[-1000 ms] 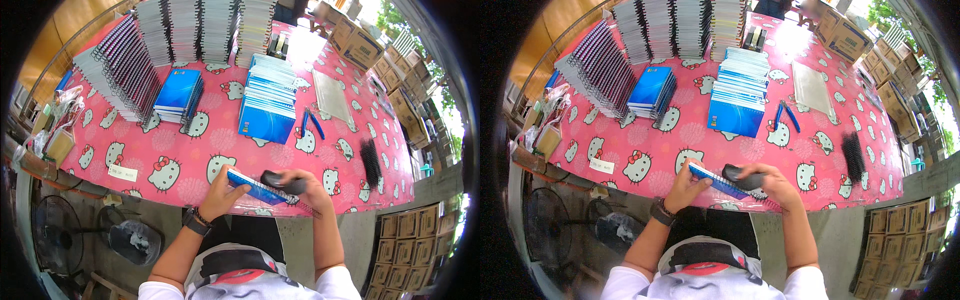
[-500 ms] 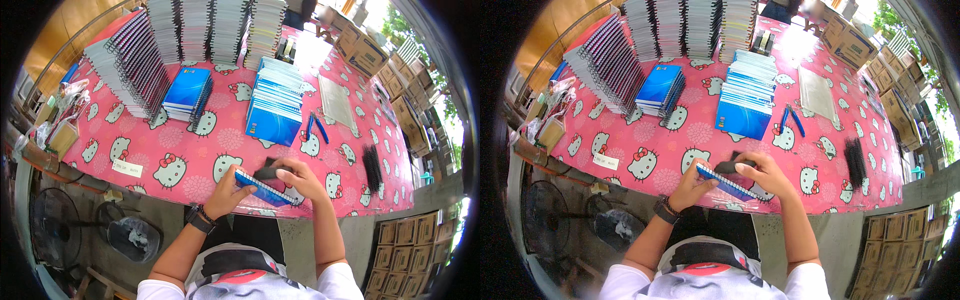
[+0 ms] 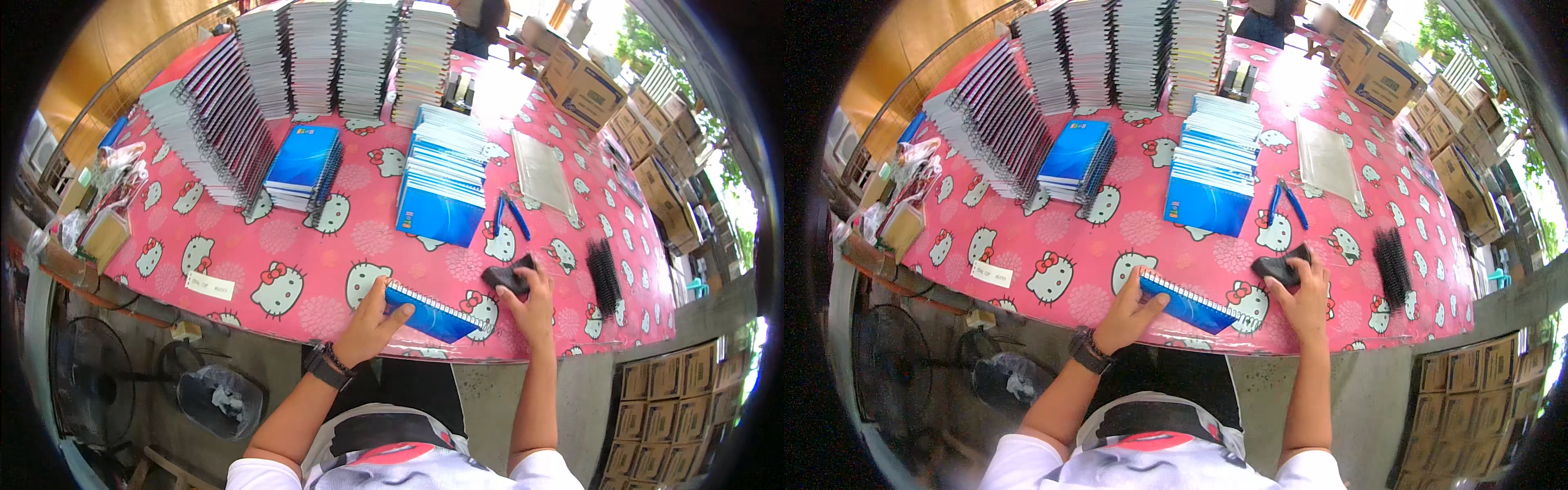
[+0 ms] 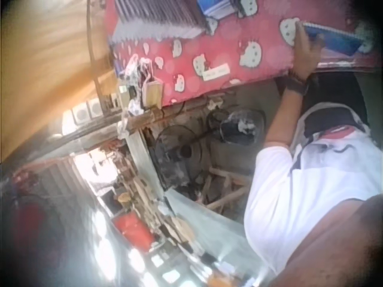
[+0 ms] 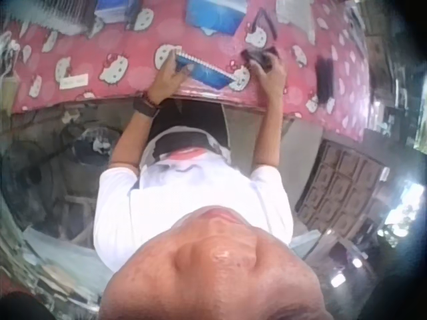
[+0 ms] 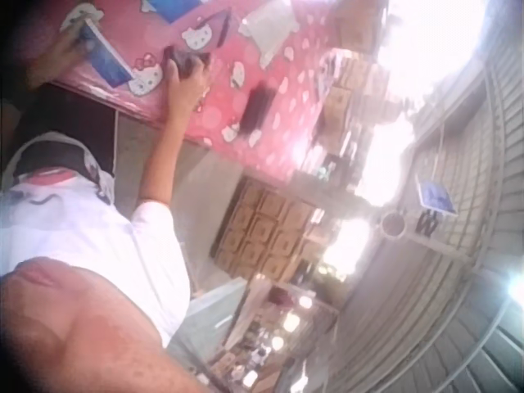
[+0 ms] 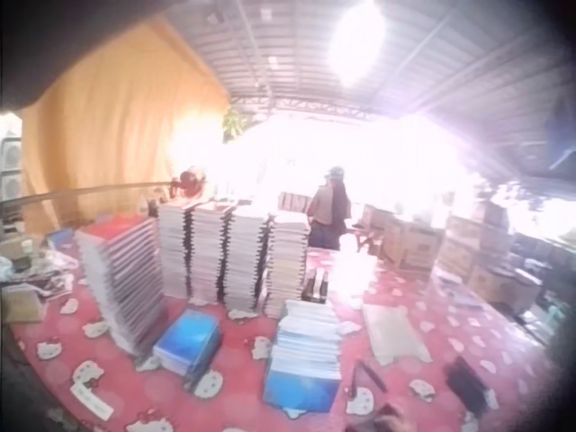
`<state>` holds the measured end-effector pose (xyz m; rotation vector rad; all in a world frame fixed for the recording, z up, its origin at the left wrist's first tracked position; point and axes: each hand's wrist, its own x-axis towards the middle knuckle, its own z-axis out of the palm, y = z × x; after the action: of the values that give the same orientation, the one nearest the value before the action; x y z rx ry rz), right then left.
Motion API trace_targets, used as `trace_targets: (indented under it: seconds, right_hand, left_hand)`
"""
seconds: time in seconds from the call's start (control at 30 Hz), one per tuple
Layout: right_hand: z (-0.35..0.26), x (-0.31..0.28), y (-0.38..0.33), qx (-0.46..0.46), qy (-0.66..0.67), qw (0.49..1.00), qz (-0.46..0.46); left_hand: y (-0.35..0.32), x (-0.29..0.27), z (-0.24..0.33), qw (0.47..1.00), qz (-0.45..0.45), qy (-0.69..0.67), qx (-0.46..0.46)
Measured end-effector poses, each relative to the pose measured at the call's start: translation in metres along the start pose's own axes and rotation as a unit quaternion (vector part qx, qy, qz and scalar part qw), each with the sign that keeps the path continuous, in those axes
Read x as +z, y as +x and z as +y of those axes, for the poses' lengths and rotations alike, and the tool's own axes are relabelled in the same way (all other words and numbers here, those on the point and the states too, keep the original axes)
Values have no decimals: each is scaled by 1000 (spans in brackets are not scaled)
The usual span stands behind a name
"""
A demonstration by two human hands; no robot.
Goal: The person assembles small blue spiral notebooks by manually threading a black plastic coil through the pre-punched holes of a stack of pages and covers, using their fingers and a small black tool to guide the coil through.
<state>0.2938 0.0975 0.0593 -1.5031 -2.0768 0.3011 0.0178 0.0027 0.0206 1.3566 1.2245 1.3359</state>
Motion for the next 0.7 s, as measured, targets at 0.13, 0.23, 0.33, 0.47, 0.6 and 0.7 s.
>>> trace_targets:
  seconds: [0.13, 0.23, 0.33, 0.47, 0.6, 0.7]
  right_hand:
    - [-9, -27, -12, -71, -72, 987, 126]
    - [-78, -30, -15, -45, 299, 952, -42]
    - [-105, -35, -13, -122, 280, 940, -150]
    - [-107, -37, -10, -131, 335, 930, -77]
    - [-107, -26, -14, -101, 399, 908, -73]
    - [-108, -28, -14, -86, 411, 904, -80]
  left_hand:
    - [10, 11, 33, 993, -12, 73, 89]
    - [11, 18, 60, 985, -11, 111, 128]
    - [13, 25, 72, 982, 6, 132, 137]
    - [7, 28, 68, 993, 29, 91, 71]
    - [7, 29, 70, 992, 14, 89, 85]
    - [7, 31, 74, 991, 20, 83, 100]
